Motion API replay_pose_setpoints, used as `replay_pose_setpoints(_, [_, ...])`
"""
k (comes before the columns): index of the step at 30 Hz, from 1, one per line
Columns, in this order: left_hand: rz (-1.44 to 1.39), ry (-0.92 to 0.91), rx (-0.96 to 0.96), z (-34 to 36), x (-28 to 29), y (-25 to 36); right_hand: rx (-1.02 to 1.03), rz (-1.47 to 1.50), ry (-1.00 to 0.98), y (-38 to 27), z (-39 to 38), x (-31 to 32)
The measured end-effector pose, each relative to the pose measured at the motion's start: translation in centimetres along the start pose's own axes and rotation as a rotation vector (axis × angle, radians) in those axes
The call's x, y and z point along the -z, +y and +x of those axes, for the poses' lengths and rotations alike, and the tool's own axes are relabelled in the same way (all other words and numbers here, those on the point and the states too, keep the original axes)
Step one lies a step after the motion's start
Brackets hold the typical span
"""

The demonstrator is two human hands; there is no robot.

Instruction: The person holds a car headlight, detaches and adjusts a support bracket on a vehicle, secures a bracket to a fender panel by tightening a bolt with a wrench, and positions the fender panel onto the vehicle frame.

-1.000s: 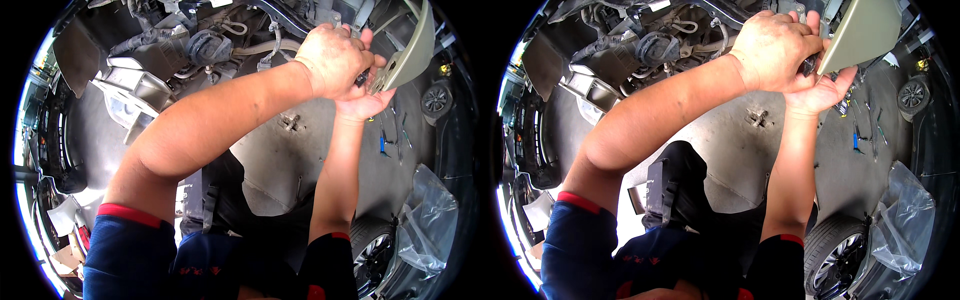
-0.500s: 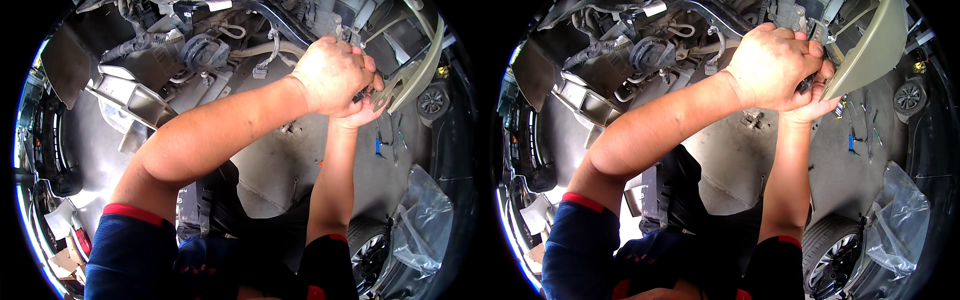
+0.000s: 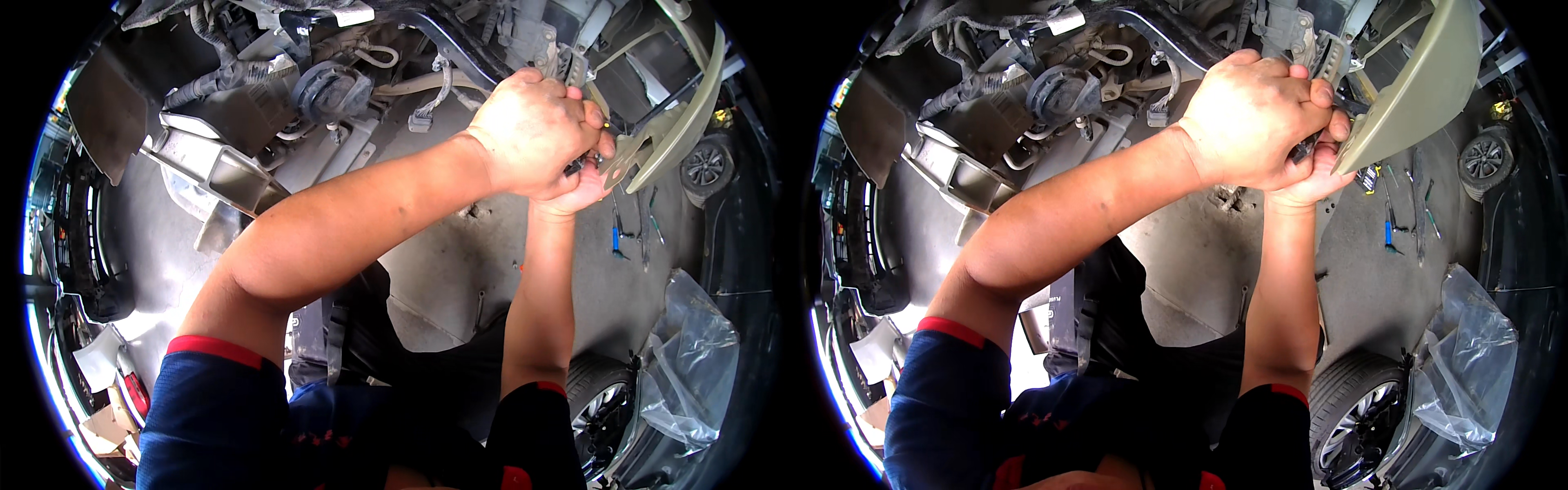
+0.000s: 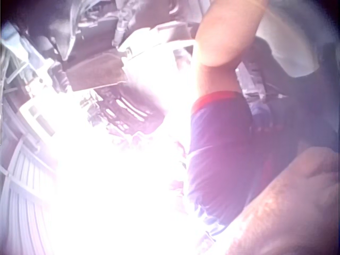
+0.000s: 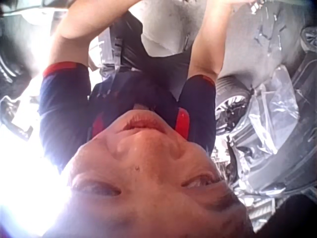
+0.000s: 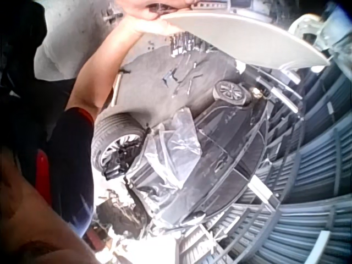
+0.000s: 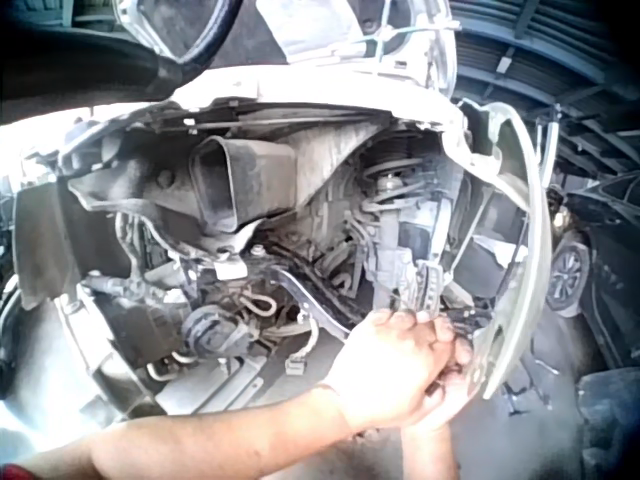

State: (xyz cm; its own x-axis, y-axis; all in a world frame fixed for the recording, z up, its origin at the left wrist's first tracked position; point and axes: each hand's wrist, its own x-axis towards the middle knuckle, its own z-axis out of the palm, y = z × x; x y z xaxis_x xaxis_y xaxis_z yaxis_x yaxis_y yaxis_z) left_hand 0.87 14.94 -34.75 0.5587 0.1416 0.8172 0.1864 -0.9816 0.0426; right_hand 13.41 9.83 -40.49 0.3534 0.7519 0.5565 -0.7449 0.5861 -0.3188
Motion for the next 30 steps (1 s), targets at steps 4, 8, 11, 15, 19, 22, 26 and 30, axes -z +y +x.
replay_pose_setpoints(4, [0.025, -0.037, -0.019, 0.0, 0.4, 0.4, 0.006, -0.056, 0.000, -0.1, -0.8, 0.1])
replay_pose_setpoints(8, [0.058, 0.011, -0.033, -0.6, 0.3, 0.2, 0.022, -0.092, -0.032, 0.5, -1.0, 0.4])
replay_pose_setpoints(11, [0.101, -0.095, -0.005, 1.2, 1.7, -0.2, -0.002, -0.042, 0.073, 0.2, -0.1, -2.2])
replay_pose_setpoints(15, [0.101, -0.282, 0.051, 2.2, 3.7, 0.5, -0.092, 0.057, 0.086, -1.5, -0.5, -4.2])
replay_pose_setpoints(19, [0.084, -0.395, 0.036, 2.7, 4.8, 0.5, -0.251, 0.173, -0.016, -4.1, -0.9, -1.5])
replay_pose_setpoints(22, [0.066, -0.393, 0.043, 2.6, 4.7, 0.8, -0.261, -0.227, 0.045, -5.1, -1.5, -1.7])
replay_pose_setpoints(26, [0.092, -0.301, 0.011, 1.8, 4.5, 0.2, -0.296, -0.341, 0.008, -6.3, -1.8, -0.8])
replay_pose_setpoints(30, [0.080, -0.020, -0.098, 0.3, 4.1, -1.3, -0.235, -0.764, 0.108, -5.4, -2.4, -2.8])
